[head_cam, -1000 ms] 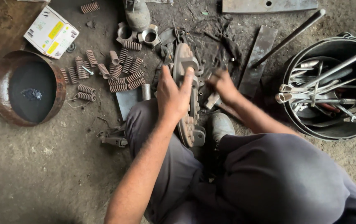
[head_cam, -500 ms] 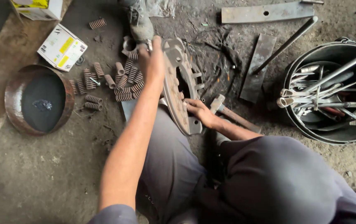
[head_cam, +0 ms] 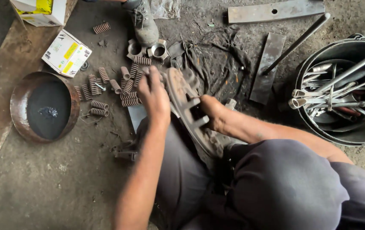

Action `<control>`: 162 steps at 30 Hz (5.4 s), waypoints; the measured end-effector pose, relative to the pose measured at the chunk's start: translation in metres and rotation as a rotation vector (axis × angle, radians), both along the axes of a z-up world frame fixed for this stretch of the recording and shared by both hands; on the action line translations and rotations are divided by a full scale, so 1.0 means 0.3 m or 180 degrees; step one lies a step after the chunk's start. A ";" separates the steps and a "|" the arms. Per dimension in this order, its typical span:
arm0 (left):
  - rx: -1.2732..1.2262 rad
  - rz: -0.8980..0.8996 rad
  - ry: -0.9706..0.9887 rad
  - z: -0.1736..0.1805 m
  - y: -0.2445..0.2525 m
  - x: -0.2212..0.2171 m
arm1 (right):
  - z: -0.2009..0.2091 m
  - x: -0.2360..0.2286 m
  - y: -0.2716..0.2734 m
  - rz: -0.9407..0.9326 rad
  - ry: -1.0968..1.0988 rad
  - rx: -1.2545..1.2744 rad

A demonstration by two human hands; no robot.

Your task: The person reassembles a clutch pressure plate on the ground by positioning springs and metal cylinders into the frame. They use a hammer to tap pins into place and apply grease from a tube onto the internal parts.

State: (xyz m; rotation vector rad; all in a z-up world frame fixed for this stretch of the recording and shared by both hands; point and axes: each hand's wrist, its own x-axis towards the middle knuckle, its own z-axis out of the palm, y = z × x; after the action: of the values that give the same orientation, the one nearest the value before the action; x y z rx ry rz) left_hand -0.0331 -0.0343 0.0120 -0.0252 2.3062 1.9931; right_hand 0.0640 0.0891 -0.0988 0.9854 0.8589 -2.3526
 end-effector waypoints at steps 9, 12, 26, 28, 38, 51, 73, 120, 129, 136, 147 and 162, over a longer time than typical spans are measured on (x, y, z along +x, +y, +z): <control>-0.1249 -0.0715 0.2227 0.026 0.068 0.088 | -0.035 -0.231 0.107 -0.0649 0.0514 -0.0441; -0.0984 -0.0694 0.1790 -0.033 0.094 0.008 | -0.020 -0.208 0.134 -0.0227 0.0497 0.0187; -0.1132 -0.0441 0.1152 -0.173 0.038 -0.329 | -0.013 0.178 0.179 0.0205 0.1115 0.1822; -0.1149 -0.0443 0.1330 -0.185 0.011 -0.331 | -0.027 0.209 0.185 0.0211 0.1226 0.1857; -0.1115 -0.0783 0.0639 -0.088 0.054 -0.291 | -0.010 0.336 0.082 -0.0721 0.0292 0.0828; -0.1108 -0.0841 0.1522 -0.073 0.017 -0.168 | 0.050 0.373 0.143 -0.0054 0.0672 0.1782; -0.1124 -0.0345 0.1621 -0.162 0.032 -0.175 | 0.299 0.248 0.289 0.1781 0.1269 0.3517; -0.1432 -0.1656 0.2012 -0.082 0.286 -0.162 | 0.421 0.184 0.264 0.1891 0.3610 0.4741; -0.1885 -0.1622 0.2094 -0.097 0.292 -0.145 | 0.369 0.212 0.251 0.1669 0.3859 0.4734; -0.1849 -0.1718 0.1794 -0.080 0.321 -0.147 | 0.348 0.238 0.269 0.1449 0.3758 0.5079; -0.1799 -0.1758 0.1676 -0.076 0.359 -0.137 | 0.304 0.272 0.282 0.1416 0.3690 0.4998; -0.1260 -0.1559 0.1793 -0.053 0.274 -0.198 | -0.192 0.497 0.388 0.2067 0.0097 0.4256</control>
State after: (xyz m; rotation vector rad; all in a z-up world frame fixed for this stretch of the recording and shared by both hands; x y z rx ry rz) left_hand -0.0925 0.0478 -0.0038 1.0806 2.6232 1.3972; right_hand 0.2130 0.2054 -0.1562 0.8265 2.4002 -1.0566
